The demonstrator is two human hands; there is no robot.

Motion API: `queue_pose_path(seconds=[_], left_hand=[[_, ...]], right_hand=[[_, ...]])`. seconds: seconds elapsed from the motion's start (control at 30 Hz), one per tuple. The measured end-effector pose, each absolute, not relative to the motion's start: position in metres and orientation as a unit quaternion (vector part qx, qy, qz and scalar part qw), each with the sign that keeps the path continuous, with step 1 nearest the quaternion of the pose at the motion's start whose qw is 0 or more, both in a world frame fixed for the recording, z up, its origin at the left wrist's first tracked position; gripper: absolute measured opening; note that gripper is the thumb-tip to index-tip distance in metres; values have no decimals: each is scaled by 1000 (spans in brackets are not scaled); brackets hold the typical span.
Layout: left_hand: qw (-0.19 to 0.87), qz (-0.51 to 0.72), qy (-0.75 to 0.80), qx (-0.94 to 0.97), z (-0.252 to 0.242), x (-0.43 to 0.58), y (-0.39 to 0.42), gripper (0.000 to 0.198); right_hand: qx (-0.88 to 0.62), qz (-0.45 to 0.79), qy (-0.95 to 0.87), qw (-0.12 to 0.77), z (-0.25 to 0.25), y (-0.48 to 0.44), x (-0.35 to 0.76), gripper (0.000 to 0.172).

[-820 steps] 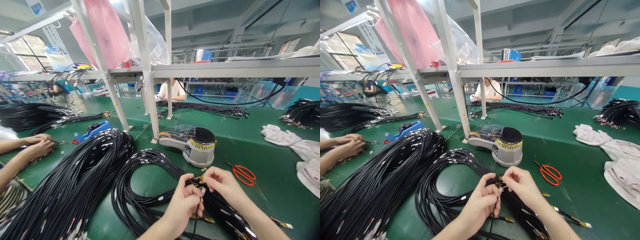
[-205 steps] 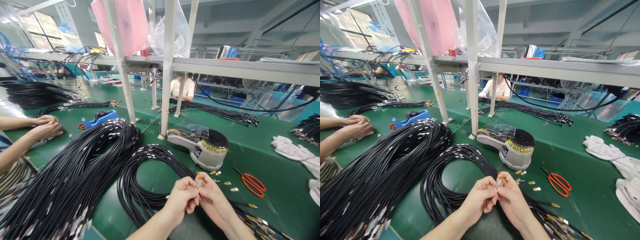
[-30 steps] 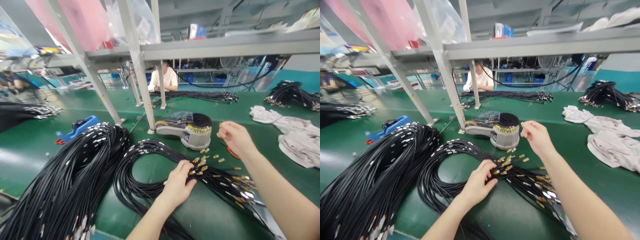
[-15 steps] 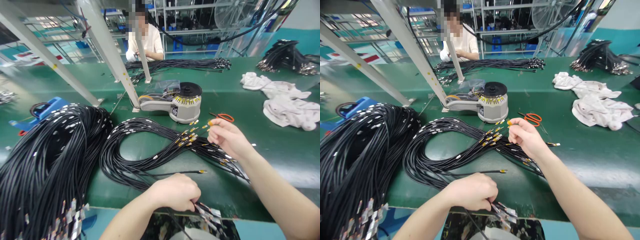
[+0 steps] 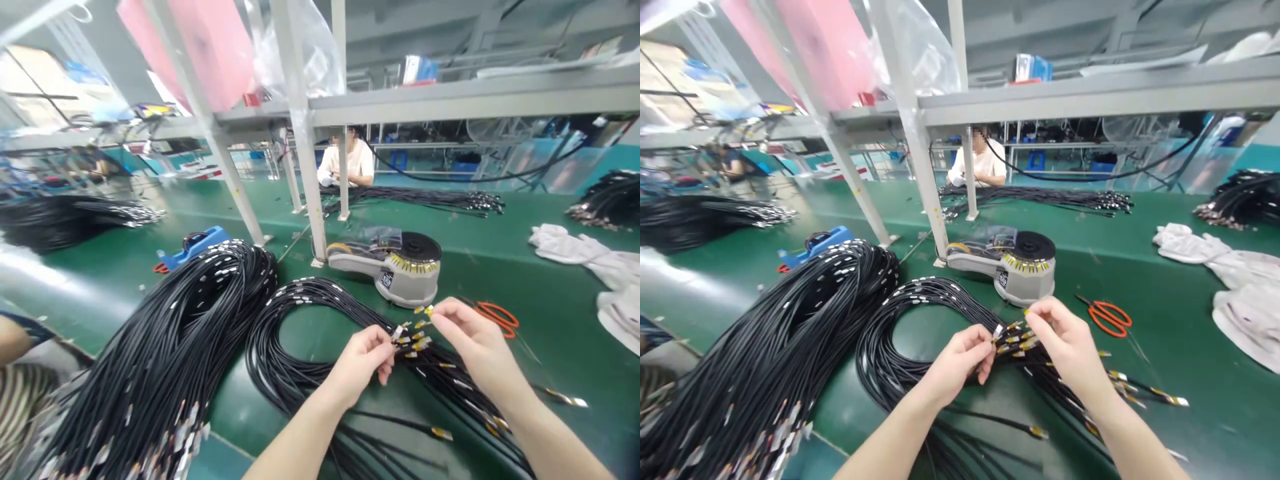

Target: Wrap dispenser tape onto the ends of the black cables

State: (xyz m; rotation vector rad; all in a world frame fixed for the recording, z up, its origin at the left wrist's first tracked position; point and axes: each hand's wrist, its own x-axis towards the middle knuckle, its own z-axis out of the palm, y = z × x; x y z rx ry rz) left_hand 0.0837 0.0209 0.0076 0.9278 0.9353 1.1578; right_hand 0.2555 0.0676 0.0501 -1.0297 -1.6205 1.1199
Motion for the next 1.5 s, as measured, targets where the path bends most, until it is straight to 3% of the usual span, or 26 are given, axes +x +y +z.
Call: queue_pose_path(seconds=[0.17,0.63,1.5], left_hand=[[700,541,355,301,10,78,25,22],[619,622,381,292,5,84,27,15],[490,573,520,402,0,89,27,9]], right_hand=[[-391,456,-693,397,55,72,241,18],[-351,552,-673,345,25,74,209,23],[-352,398,-759,377,19,70,205,24]])
